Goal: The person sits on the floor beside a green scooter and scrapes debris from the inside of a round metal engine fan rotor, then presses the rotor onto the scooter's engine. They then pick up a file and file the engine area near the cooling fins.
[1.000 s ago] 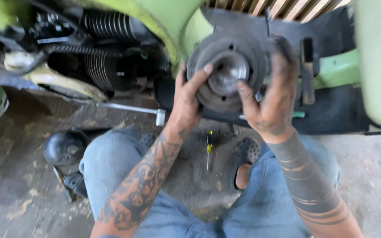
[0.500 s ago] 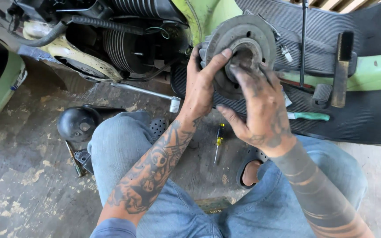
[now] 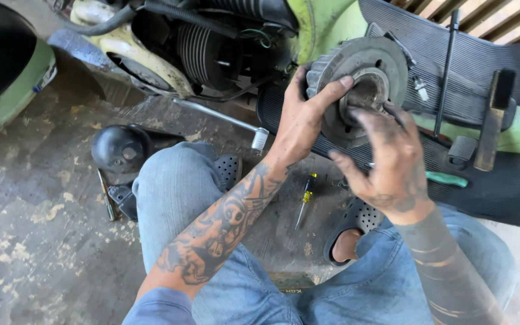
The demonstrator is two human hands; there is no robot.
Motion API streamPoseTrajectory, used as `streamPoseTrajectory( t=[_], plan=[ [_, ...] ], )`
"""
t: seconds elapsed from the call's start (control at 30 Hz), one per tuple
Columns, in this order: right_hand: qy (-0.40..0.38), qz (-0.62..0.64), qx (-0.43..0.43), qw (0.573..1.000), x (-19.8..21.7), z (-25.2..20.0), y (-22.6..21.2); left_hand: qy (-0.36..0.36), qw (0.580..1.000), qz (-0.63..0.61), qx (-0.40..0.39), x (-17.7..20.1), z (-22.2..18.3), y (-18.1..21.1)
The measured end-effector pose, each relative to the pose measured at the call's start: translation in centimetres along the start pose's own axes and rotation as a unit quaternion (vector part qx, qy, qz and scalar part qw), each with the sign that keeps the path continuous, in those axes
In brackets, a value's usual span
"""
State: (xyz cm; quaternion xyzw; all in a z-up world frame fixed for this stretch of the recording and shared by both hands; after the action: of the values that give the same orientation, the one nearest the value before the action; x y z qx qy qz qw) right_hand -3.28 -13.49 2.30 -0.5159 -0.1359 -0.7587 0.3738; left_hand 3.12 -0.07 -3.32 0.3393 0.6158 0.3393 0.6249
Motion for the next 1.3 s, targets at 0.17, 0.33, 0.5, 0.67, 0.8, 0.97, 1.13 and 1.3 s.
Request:
streamPoseTrajectory(
  t=[0.17, 0.33, 0.5, 0.67, 0.8, 0.97, 1.13, 1.3],
  plan=[
    [0.013, -0.050, 0.000, 0.999, 0.5, 0.1, 0.6, 0.013, 0.999, -0.047, 0.004, 0.6, 0.1, -1.0],
    [0.032, 0.060, -0.039, 0.997, 0.5, -0.5, 1.1, 0.025, 0.999, 0.011, 0.017, 0.9, -0.2, -0.9],
    [-0.022, -0.044, -0.012, 0.999, -1.0, -0.2, 1.0, 0.023, 0.998, 0.040, 0.032, 0.9, -0.6, -0.3],
    [0.041, -0.011, 0.004, 0.999, 0.3, 0.0, 1.2, 0.039, 0.999, -0.007, 0.036, 1.0, -0.2, -0.9],
    [0.004, -0.021, -0.021, 1.000, -0.1, 0.5, 0.3, 0.040, 0.998, 0.032, 0.037, 1.1, -0.3, -0.6],
    [0.002, -0.051, -0.022, 0.998, -0.7, 0.5, 1.1, 0.033, 0.998, -0.033, 0.044, 0.9, 0.1, -2.5],
    [0.050, 0.034, -0.045, 0.997, -0.3, -0.8, 3.3, 0.085, 0.990, 0.043, 0.104, -0.2, -0.5, -1.2],
    [0.006, 0.051, -0.037, 0.998, -0.3, 0.6, 1.6, 0.087, 0.992, 0.021, 0.087, 0.0, -0.3, -1.2]
  ],
)
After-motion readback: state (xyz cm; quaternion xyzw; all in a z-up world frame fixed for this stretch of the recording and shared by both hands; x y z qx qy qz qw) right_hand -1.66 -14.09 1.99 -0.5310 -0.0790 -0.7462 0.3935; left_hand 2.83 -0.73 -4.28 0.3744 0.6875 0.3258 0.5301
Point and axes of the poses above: each hand's wrist, its own z-axis towards the middle knuckle, its own x-axis out of the back of the hand, y = z × x, the point moved 5 cm from there along z, towards the middle knuckle, and after that the axes turned 4 degrees about -y, right-handed, at the moved point
